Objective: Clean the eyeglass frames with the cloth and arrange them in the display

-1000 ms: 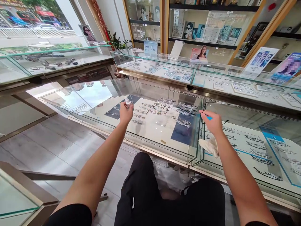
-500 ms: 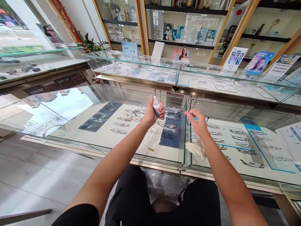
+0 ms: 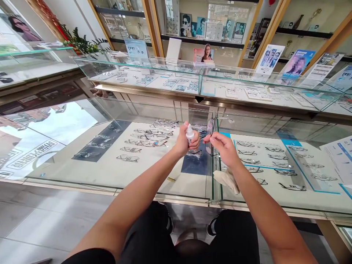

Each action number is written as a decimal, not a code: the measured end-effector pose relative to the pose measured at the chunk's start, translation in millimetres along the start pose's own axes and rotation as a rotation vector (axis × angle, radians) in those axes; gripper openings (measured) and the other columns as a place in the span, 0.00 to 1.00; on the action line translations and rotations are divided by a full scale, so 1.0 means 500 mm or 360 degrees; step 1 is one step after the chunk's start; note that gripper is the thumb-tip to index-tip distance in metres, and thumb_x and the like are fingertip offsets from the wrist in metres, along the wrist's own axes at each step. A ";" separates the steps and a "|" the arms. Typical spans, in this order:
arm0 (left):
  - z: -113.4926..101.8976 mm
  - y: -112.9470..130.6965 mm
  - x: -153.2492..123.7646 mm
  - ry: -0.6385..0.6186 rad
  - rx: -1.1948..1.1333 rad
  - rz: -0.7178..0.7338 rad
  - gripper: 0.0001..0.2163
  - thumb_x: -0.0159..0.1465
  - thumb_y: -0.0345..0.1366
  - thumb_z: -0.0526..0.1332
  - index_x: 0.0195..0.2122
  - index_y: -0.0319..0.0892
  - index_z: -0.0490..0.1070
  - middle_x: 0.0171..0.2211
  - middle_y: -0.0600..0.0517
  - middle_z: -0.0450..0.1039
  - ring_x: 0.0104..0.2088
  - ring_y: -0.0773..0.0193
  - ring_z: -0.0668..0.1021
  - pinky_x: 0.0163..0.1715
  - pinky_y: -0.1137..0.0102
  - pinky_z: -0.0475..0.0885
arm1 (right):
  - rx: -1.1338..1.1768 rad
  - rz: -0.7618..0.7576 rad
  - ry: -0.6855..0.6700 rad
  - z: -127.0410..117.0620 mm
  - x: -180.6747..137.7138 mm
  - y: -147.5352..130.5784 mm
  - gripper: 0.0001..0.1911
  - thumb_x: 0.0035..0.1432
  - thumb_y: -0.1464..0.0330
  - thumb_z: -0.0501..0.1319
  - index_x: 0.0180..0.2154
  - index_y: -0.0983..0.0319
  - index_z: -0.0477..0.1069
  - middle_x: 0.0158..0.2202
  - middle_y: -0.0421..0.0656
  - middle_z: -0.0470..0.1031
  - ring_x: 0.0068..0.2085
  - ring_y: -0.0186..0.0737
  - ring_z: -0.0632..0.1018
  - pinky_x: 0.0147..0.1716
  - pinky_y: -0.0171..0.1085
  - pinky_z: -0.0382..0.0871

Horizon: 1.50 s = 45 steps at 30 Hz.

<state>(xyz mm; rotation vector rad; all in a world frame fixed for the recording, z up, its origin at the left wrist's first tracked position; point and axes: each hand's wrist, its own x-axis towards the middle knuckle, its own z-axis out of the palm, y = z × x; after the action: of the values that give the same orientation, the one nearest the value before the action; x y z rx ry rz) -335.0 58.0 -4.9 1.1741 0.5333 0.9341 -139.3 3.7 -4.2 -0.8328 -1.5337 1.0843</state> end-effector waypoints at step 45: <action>-0.005 0.027 -0.026 0.0482 0.0754 0.0498 0.30 0.66 0.68 0.58 0.28 0.44 0.71 0.24 0.51 0.69 0.26 0.61 0.72 0.30 0.65 0.64 | 0.0492 0.0257 0.0157 -0.026 0.019 -0.003 0.19 0.61 0.48 0.73 0.37 0.55 0.78 0.46 0.45 0.85 0.48 0.48 0.85 0.40 0.42 0.78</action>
<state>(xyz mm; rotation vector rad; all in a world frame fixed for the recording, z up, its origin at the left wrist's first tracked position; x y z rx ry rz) -348.4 49.7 5.6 1.5820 0.8638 1.3109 -128.8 14.6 1.0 -0.7910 -1.1938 1.3379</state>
